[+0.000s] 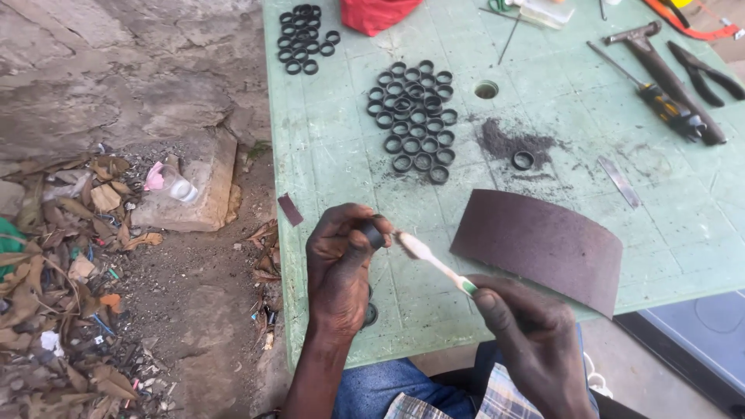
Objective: Cleaning small black rings with a toothbrush and sandpaper on a workspace table.
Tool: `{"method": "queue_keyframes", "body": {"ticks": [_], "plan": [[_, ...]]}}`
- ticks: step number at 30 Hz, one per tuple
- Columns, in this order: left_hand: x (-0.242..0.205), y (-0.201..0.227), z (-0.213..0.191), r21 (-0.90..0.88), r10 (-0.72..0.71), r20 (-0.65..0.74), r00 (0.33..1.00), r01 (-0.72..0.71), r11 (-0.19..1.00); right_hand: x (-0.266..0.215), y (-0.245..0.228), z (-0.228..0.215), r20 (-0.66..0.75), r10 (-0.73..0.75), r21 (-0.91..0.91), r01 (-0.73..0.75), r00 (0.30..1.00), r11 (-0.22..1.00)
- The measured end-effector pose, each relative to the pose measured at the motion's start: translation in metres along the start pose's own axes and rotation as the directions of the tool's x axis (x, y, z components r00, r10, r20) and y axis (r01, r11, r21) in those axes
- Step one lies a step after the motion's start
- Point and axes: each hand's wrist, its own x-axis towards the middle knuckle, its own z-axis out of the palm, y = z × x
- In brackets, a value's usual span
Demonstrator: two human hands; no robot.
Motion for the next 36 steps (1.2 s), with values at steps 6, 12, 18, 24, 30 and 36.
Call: {"method": "queue_keyframes", "body": {"ticks": [6,12,18,24,30,36], "plan": [[0.001,-0.012,-0.001,0.046,-0.09,-0.237,0.967,0.104,0.994,0.002,-0.009,0.018,0.094,-0.032,-0.037,0.036,0.995,0.999],[0.003,-0.005,-0.002,0.07,-0.127,-0.333,0.934,0.159,0.985,0.003,0.003,0.018,0.01,-0.037,-0.013,0.037,0.999,0.999],[0.016,0.0,-0.004,0.104,-0.1,-0.393,0.914,0.152,0.983,0.024,-0.002,0.023,0.144,0.1,-0.106,-0.085,0.985,0.991],[0.129,0.023,-0.068,0.702,0.136,-0.456,0.88,0.262,0.662,0.034,0.045,0.007,0.148,0.009,0.0,-0.009,0.989,1.0],[0.251,0.003,-0.158,0.884,0.297,-0.397,0.869,0.449,-0.133,0.048,0.1,0.008,0.078,0.053,-0.022,-0.051,0.996,0.998],[0.354,-0.04,-0.162,0.917,0.318,-0.268,0.909,0.342,-0.206,0.057,0.131,0.0,0.121,0.116,-0.236,-0.085,0.986,0.968]]}}
